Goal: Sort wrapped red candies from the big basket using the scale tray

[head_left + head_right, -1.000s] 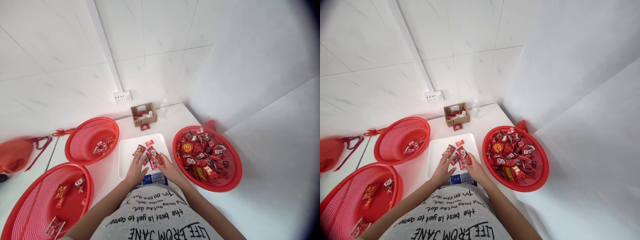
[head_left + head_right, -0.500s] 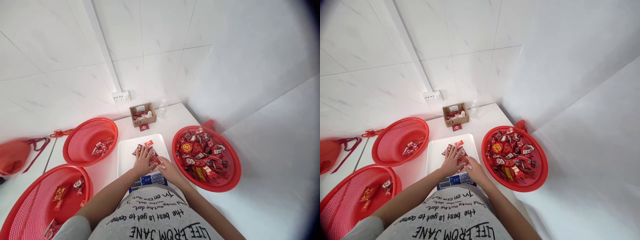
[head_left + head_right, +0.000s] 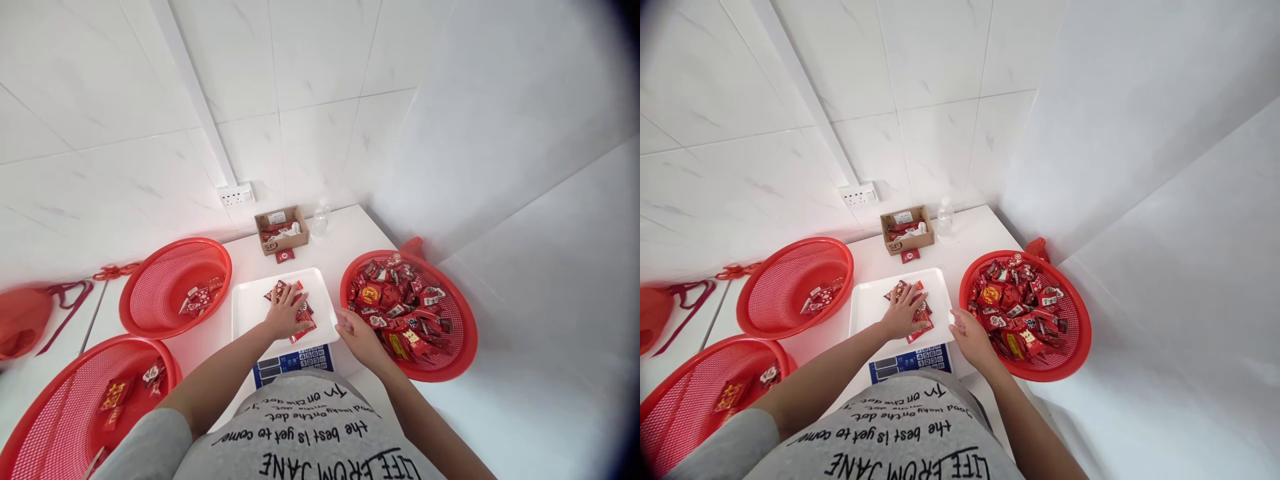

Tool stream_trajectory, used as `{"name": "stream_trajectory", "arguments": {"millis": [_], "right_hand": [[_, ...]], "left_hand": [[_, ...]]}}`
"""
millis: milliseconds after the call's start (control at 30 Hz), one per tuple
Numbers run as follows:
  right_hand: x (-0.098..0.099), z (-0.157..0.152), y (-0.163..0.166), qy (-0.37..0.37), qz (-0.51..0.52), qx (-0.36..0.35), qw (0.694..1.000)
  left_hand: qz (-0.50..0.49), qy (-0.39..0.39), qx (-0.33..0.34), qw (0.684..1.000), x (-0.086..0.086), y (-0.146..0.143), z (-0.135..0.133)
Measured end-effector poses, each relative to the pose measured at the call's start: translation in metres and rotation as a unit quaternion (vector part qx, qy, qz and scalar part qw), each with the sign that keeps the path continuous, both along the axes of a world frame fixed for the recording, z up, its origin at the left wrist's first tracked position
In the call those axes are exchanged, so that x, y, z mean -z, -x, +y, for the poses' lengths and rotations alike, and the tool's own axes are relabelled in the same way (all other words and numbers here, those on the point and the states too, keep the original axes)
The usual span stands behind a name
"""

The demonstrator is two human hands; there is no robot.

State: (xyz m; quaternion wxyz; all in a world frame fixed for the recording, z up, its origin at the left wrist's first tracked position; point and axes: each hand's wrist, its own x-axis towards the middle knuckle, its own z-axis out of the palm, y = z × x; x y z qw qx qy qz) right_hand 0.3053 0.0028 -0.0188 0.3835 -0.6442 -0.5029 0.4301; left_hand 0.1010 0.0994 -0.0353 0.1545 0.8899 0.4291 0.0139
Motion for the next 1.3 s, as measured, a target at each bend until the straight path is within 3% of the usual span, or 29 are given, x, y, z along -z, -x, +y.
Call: {"name": "stream_trajectory", "arguments": {"millis": [233,467,633,900,1033,1300], "right_hand": [[0.013,0.005,-0.029,-0.024,-0.137,0.042,0.989],[0.051,0.002,-0.056,0.088,-0.146,0.021,0.985],[0.068,0.014,-0.061,0.114,-0.147,0.000,0.982],[0.065,0.013,-0.062,0.121,-0.162,-0.034,0.979],[0.063,0.011,-0.062,0.137,-0.168,-0.033,0.976],[0.057,0.013,-0.060,0.153,-0.164,-0.048,0.973]], "left_hand": [[-0.022,-0.030,0.004,0.999,0.000,0.002,0.005],[-0.044,-0.030,-0.090,0.995,-0.002,0.028,-0.010],[-0.026,0.007,-0.092,0.995,0.000,0.041,-0.020],[-0.075,0.027,-0.133,0.988,-0.005,0.048,-0.036],[-0.100,0.038,-0.182,0.978,-0.005,0.061,-0.047],[-0.128,0.025,-0.210,0.969,-0.007,0.082,-0.064]]}}
